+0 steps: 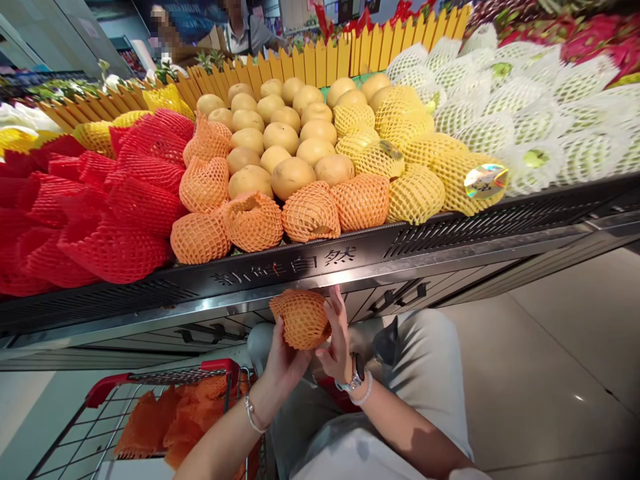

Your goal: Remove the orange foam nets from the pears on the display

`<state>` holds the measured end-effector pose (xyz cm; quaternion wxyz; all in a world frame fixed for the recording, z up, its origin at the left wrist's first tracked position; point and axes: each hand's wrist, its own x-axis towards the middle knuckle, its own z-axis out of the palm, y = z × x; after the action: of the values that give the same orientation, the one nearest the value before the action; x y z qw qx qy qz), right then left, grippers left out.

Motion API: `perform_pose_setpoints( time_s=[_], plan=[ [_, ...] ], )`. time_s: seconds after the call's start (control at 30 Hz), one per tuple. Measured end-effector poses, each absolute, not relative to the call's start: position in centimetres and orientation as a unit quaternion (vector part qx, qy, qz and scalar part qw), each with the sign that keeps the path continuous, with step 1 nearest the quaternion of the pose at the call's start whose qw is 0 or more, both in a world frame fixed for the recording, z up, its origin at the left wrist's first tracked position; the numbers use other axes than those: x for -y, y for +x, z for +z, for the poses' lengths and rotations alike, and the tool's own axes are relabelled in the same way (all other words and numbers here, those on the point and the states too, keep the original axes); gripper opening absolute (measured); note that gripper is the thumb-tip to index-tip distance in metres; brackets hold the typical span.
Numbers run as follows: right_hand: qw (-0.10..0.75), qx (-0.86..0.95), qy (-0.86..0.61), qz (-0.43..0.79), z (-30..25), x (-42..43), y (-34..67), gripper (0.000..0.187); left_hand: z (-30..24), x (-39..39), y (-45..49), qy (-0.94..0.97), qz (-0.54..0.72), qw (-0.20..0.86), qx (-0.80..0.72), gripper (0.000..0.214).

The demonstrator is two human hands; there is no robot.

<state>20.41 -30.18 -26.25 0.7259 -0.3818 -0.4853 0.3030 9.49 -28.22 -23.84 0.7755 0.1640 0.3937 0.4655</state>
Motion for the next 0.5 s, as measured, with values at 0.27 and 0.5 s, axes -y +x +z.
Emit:
perform_pose_setpoints(
  time_s=[0.27,0.5],
  plan=[
    [0.793,0.257,-0.349,0.427,-24.8,29.0,18.5,0.040,-25.0,29.3,9.6,0.344,0.482,0.706,-0.388,0.074],
    [0.780,0.248,-0.316,0.480,-24.2,29.2,19.4,0.039,-26.6,28.8,8.2,0.466,0.423,0.635,-0.447,0.075]
  ],
)
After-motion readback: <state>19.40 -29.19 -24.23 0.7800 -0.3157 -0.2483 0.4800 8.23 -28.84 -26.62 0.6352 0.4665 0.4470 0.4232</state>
